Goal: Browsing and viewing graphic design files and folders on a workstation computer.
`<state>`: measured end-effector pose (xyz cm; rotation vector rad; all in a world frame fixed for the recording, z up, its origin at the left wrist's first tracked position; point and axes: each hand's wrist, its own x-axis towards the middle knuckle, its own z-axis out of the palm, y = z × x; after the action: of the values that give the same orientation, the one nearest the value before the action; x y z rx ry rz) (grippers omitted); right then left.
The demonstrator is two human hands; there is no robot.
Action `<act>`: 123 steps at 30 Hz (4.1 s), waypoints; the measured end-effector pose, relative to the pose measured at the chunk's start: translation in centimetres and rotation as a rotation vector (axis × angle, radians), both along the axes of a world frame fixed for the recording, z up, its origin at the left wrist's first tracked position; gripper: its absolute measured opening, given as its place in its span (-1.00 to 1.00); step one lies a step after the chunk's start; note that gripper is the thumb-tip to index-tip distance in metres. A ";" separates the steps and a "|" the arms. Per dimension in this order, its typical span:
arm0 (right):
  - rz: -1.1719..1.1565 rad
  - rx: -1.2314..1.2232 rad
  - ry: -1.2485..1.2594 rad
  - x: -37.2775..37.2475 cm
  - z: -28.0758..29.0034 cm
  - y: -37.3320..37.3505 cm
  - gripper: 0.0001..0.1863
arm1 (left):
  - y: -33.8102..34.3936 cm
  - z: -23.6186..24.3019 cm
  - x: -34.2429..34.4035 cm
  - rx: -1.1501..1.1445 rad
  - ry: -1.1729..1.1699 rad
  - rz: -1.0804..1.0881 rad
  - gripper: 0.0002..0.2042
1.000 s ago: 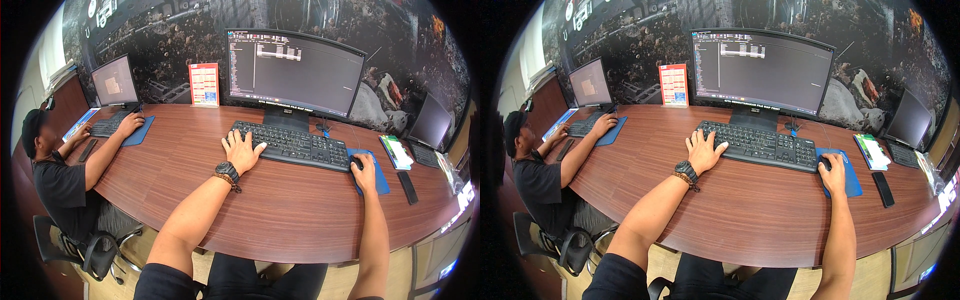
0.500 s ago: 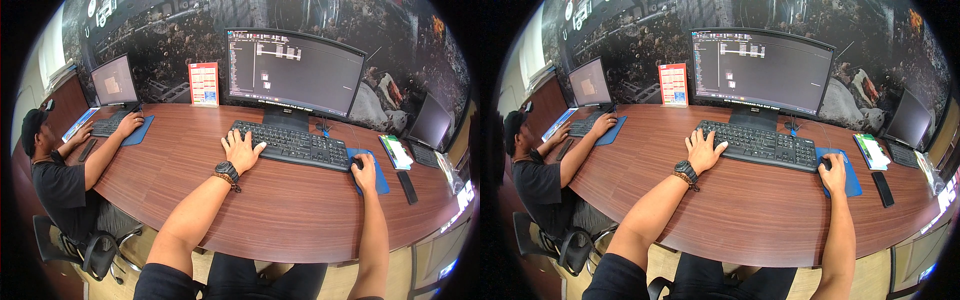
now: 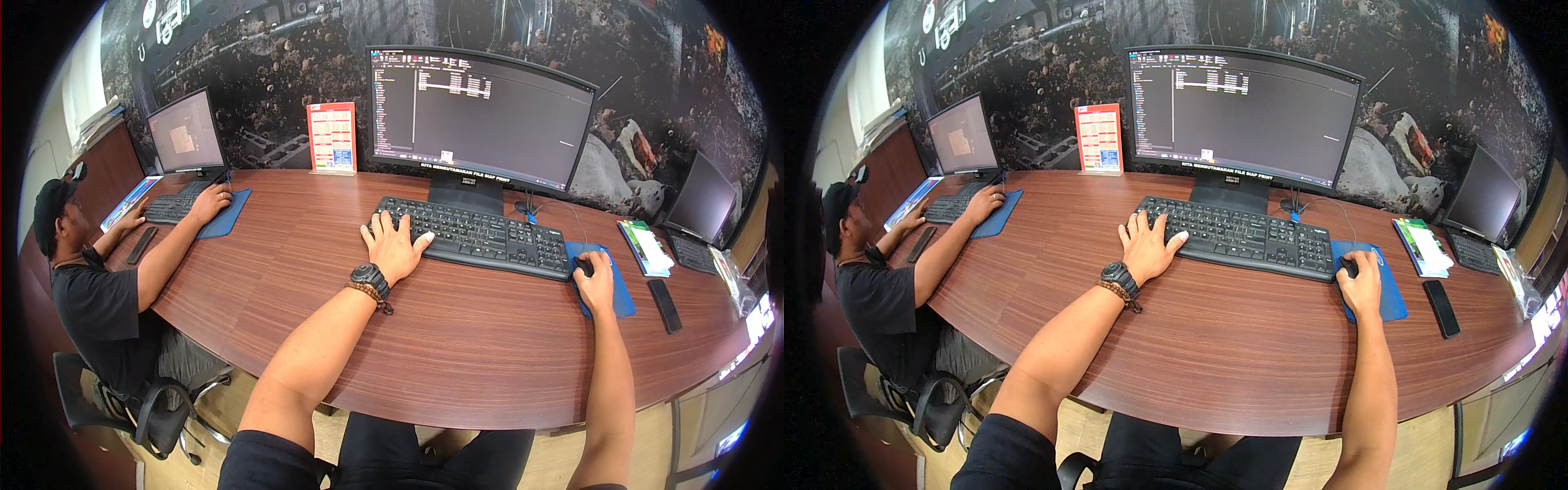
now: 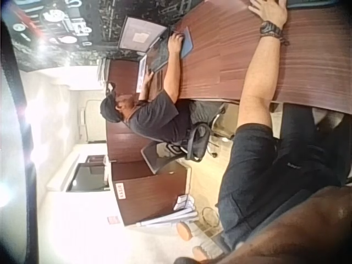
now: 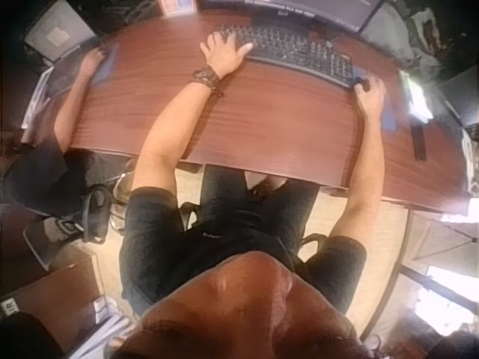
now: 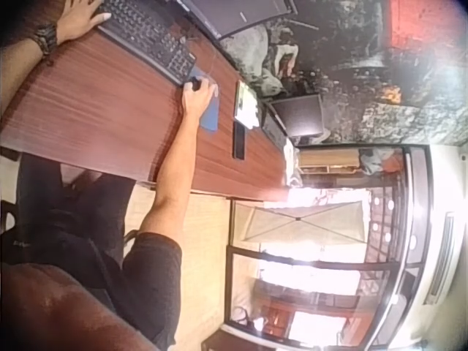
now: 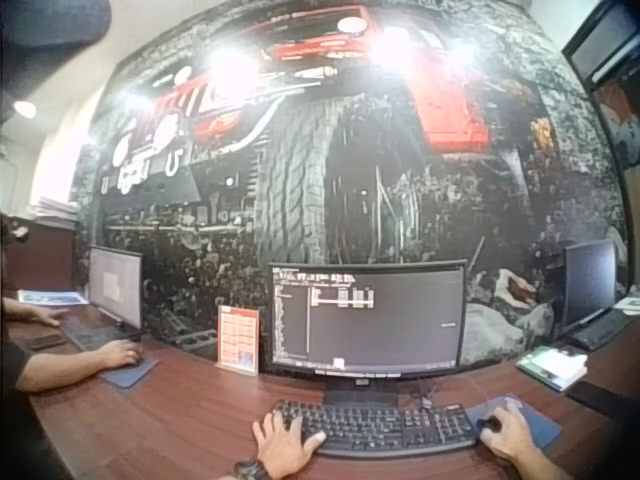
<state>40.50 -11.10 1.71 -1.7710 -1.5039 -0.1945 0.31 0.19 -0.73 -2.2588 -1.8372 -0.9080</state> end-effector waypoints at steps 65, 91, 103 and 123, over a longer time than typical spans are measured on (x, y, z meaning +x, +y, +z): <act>0.037 -0.010 0.032 0.5 -0.4 0.3 -0.64 | -0.2 0.2 0.2 -0.014 0.004 0.007 -0.25; 0.000 -0.031 0.117 0.0 0.3 -0.6 -0.62 | -0.6 0.8 0.4 -0.044 0.049 0.011 -0.24; -0.032 -0.074 0.109 -0.6 0.6 -0.5 -0.56 | -0.6 1.1 0.0 -0.096 0.027 0.006 -0.23; 0.160 0.138 -0.183 -0.6 0.5 0.1 -0.84 | -0.4 0.9 0.1 -0.073 0.015 0.001 -0.25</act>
<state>39.88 -11.03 2.17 -1.5505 -1.7109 -0.3783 0.40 -0.24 0.18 -2.2993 -1.8951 -0.8350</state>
